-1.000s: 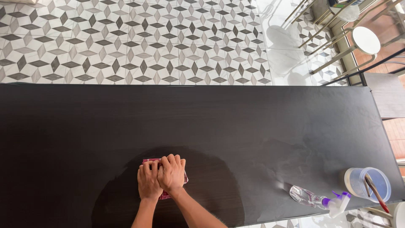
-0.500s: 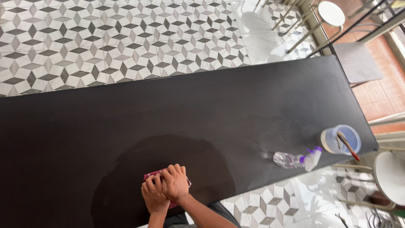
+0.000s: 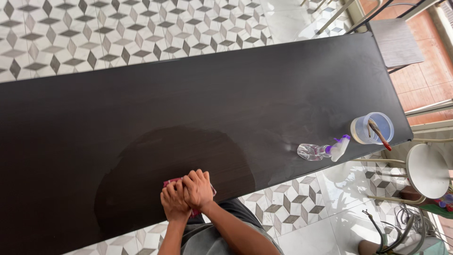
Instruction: The person wipes a black table surface with a red cloth, then uses brushes to apply a liquid from a plastic container to a glass pane placed on the table, and finishes by wiping the pane with the cloth.
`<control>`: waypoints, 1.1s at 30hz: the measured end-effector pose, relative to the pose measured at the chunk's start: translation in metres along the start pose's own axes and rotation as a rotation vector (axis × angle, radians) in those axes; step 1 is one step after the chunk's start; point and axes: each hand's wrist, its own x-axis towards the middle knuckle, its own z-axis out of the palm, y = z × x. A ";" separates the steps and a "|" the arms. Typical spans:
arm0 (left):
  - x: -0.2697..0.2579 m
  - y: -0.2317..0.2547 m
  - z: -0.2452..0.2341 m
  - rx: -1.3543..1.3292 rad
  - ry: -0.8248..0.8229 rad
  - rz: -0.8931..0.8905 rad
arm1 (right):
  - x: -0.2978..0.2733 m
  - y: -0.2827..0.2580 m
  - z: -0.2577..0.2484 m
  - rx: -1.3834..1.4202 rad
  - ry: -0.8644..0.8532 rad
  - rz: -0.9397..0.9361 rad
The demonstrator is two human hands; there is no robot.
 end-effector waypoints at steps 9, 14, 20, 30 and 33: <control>0.090 -0.005 0.003 0.032 0.006 -0.043 | 0.082 0.026 0.022 -0.023 0.018 -0.024; 0.159 -0.013 -0.001 0.040 0.025 -0.009 | 0.141 0.041 0.036 -0.023 0.054 0.030; 0.183 -0.012 0.003 0.038 0.040 -0.034 | 0.160 0.049 0.043 -0.010 0.131 0.009; 0.093 0.024 -0.004 0.068 0.050 0.038 | 0.074 0.035 -0.009 -0.001 0.090 0.025; 0.050 0.047 -0.003 0.035 0.048 0.058 | 0.031 0.036 -0.032 0.002 0.084 0.006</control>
